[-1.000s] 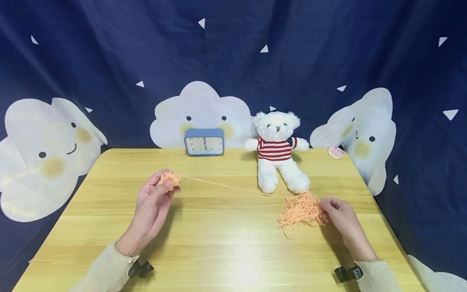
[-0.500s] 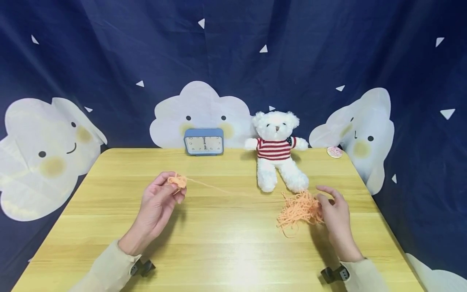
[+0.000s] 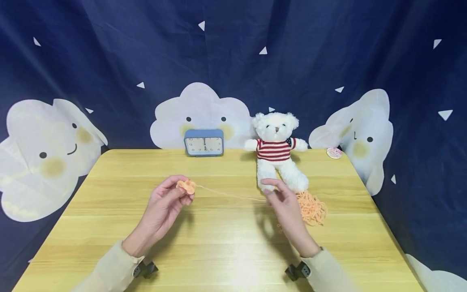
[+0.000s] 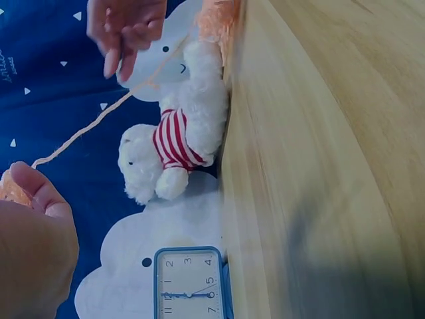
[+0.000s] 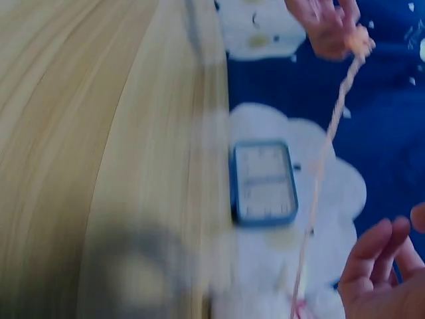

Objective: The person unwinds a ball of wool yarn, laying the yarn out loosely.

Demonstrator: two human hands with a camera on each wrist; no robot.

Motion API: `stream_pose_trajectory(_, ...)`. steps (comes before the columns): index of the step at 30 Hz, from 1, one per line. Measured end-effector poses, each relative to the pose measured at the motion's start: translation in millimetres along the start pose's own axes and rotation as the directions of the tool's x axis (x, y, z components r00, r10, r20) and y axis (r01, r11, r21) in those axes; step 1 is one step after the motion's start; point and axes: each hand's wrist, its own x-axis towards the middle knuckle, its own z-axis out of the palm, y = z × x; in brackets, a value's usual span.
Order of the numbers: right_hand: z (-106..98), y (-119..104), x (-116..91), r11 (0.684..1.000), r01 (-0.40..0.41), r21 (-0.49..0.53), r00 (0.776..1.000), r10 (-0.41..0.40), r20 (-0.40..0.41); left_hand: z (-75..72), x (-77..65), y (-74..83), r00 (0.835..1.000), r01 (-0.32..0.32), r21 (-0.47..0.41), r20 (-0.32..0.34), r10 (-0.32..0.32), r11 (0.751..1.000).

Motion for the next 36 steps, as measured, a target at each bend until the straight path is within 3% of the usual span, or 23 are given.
stream_pose_trajectory(3, 20, -1, 1, 0.999, 0.031, 0.013, 0.990, -0.032, 0.137, 2.5, 0.0, -1.0, 1.000, 0.024, -0.006, 0.001, -0.024, 1.000)
stream_pose_trajectory(6, 38, 0, 3, 0.997, 0.050, 0.050, 0.966, -0.062, 0.252, 4.6, -0.2, -2.3, 0.998, 0.057, -0.014, 0.008, -0.057, 0.998)
stream_pose_trajectory(13, 65, 4, 6, 0.994, 0.029, 0.103, 0.928, -0.065, 0.366, 7.4, -1.0, -5.2, 0.990, 0.141, -0.020, 0.003, -0.141, 0.990)
stream_pose_trajectory(20, 62, 1, 3, 0.995, 0.090, 0.035, 0.938, -0.096, 0.333, 7.7, -2.5, -5.5, 0.989, 0.135, 0.013, -0.063, -0.134, 0.991)
stream_pose_trajectory(30, 40, -7, 0, 0.991, 0.123, 0.043, 0.967, -0.129, 0.221, 5.2, -4.7, -3.7, 0.993, 0.093, 0.014, -0.069, -0.092, 0.996)
stream_pose_trajectory(36, 27, -10, 1, 0.989, 0.133, 0.070, 0.980, -0.141, 0.143, 1.7, -5.2, -2.4, 0.991, 0.116, 0.084, -0.080, -0.109, 0.990)
